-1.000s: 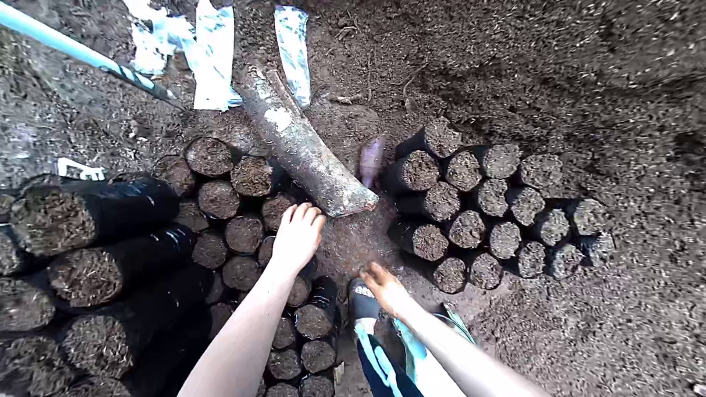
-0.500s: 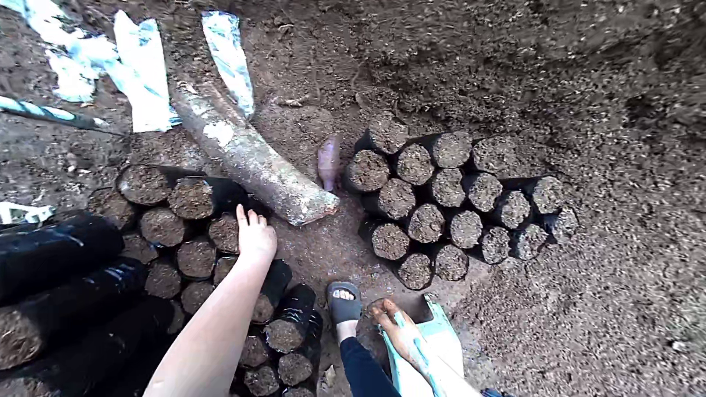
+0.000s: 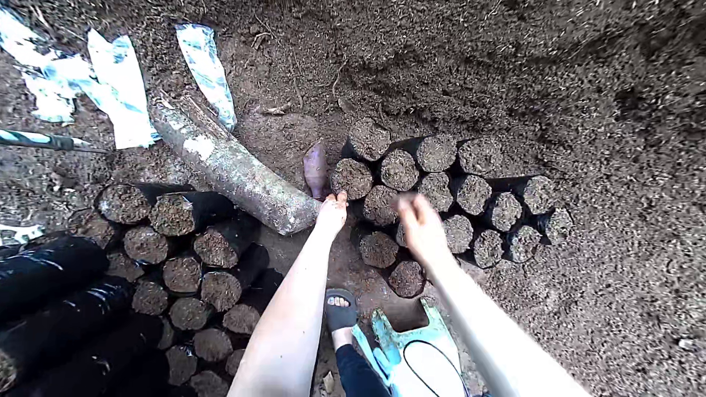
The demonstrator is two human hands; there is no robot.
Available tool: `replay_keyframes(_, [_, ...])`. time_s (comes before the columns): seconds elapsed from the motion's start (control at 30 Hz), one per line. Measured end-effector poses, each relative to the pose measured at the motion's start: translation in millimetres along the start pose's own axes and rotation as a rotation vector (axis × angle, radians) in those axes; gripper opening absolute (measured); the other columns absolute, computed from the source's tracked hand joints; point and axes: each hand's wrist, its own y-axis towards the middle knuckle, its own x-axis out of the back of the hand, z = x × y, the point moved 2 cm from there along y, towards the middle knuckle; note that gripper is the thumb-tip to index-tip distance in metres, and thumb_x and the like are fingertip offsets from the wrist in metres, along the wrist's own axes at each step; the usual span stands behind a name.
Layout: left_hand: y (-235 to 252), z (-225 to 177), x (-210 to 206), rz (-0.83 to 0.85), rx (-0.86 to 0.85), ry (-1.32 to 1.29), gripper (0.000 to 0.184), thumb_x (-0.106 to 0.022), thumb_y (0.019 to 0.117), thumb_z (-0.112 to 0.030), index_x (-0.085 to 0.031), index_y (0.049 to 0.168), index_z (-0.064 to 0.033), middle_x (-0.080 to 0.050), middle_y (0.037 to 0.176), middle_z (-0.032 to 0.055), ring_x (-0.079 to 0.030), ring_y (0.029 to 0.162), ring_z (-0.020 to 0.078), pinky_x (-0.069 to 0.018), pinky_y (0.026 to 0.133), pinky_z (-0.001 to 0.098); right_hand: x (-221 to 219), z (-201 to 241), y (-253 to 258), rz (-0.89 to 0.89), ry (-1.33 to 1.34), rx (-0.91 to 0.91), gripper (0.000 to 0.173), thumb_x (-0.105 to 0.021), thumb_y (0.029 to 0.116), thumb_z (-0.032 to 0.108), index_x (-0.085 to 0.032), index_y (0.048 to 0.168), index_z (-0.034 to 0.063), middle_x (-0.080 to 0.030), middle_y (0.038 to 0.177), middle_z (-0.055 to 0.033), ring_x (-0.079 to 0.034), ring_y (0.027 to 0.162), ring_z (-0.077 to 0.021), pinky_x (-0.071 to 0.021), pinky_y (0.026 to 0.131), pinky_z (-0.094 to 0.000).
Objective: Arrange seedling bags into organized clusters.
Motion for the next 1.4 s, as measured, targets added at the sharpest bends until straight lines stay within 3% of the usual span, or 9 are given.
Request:
replay_keyframes(0.1, [4, 8, -6, -0.049, 0.044, -0.145, 0.059, -0.032, 0.1127, -0.046, -0.049, 0.144, -0.0001, -0.055, 0.139, 0.0269, -0.058, 0.124, 0.0402, -0.0495, 0.100, 0.0595, 30, 11, 107, -0.076, -0.341, 0.084, 0.051, -0.035, 0.1109, 0.035, -0.053, 0.141, -0.0022, -0.054, 0.142, -0.0272, -0.051, 0.135, -0.0422, -0.0394, 0.113, -0.0592])
replay_keyframes(0.3, [-5, -1, 3, -0.081, -0.105, 0.174, 0.052, -0.035, 0.1135, -0.034, -0.059, 0.128, 0.0096, -0.058, 0.134, 0.0299, -0.061, 0.123, 0.0393, -0.0480, 0.105, 0.0554, 28, 27, 211, 0.291, -0.781, 0.027, 0.077, -0.036, 0.1043, 0.065, -0.059, 0.139, 0.0004, -0.057, 0.138, -0.0338, -0.050, 0.133, -0.0534, -0.0339, 0.106, -0.0764])
replay_keyframes(0.43, [-12, 20, 4, -0.124, -0.190, -0.041, 0.047, -0.043, 0.1117, -0.027, -0.048, 0.144, 0.0075, -0.065, 0.127, 0.0275, -0.064, 0.121, 0.0351, -0.0491, 0.107, 0.0513, 20, 22, 228, 0.354, -0.751, 0.050, 0.068, -0.040, 0.1075, 0.055, -0.059, 0.138, -0.0029, -0.055, 0.135, -0.0398, -0.047, 0.131, -0.0600, -0.0309, 0.103, -0.0809])
replay_keyframes(0.63, [-111, 58, 51, -0.120, -0.294, -0.542, 0.039, -0.043, 0.1090, -0.011, -0.051, 0.141, 0.0097, -0.064, 0.124, 0.0239, -0.066, 0.113, 0.0218, -0.0536, 0.103, 0.0373, 17, 14, 221, 0.357, -0.547, -0.115, 0.062, -0.043, 0.1084, 0.049, -0.052, 0.142, -0.0014, -0.057, 0.134, -0.0336, -0.053, 0.126, -0.0499, -0.0362, 0.103, -0.0731])
replay_keyframes(0.73, [-194, 79, 89, -0.300, -0.342, -0.804, 0.032, -0.043, 0.1042, -0.004, -0.056, 0.129, 0.0098, -0.068, 0.109, 0.0101, -0.069, 0.100, 0.0098, -0.0598, 0.092, 0.0302, 14, -5, 228, 0.296, -0.578, -0.066, 0.058, -0.039, 0.1100, 0.046, -0.055, 0.140, -0.0011, -0.058, 0.132, -0.0351, -0.056, 0.123, -0.0501, -0.0389, 0.100, -0.0729])
replay_keyframes(0.8, [-235, 91, 118, -0.455, -0.324, -0.945, 0.026, -0.039, 0.1048, -0.003, -0.058, 0.122, 0.0040, -0.072, 0.102, 0.0039, -0.073, 0.096, 0.0112, -0.0622, 0.089, 0.0327, 8, -11, 226, 0.234, -0.553, -0.070, 0.054, -0.037, 0.1110, 0.040, -0.054, 0.141, -0.0016, -0.056, 0.133, -0.0355, -0.055, 0.125, -0.0482, -0.0387, 0.101, -0.0707])
replay_keyframes(1.03, [-281, 129, 234, -0.871, -0.188, -0.873, 0.035, -0.025, 0.1123, -0.011, -0.055, 0.123, 0.0038, -0.073, 0.107, 0.0124, -0.075, 0.097, 0.0205, -0.0627, 0.089, 0.0355, 0, -4, 217, 0.101, -0.513, -0.001, 0.053, -0.043, 0.1084, 0.039, -0.059, 0.137, -0.0027, -0.057, 0.131, -0.0380, -0.054, 0.126, -0.0516, -0.0370, 0.101, -0.0730])
replay_keyframes(1.33, [-244, 138, 311, -0.943, -0.286, -0.860, 0.029, -0.029, 0.1138, -0.018, -0.051, 0.120, -0.0015, -0.065, 0.110, 0.0101, -0.073, 0.096, 0.0179, -0.0631, 0.087, 0.0339, 14, 37, 169, -0.004, -0.136, 0.041, 0.043, -0.044, 0.1091, 0.029, -0.051, 0.135, -0.0047, -0.060, 0.116, -0.0161, -0.064, 0.092, -0.0107, -0.0544, 0.087, -0.0309])
replay_keyframes(1.4, [-231, 137, 320, -0.960, -0.255, -0.844, 0.034, -0.031, 0.1143, -0.021, -0.049, 0.131, 0.0027, -0.060, 0.117, 0.0152, -0.071, 0.100, 0.0201, -0.0619, 0.087, 0.0335, 15, 51, 152, -0.028, -0.120, 0.094, 0.039, -0.047, 0.1084, 0.028, -0.055, 0.128, -0.0046, -0.059, 0.105, -0.0096, -0.061, 0.084, -0.0057, -0.0543, 0.081, -0.0274])
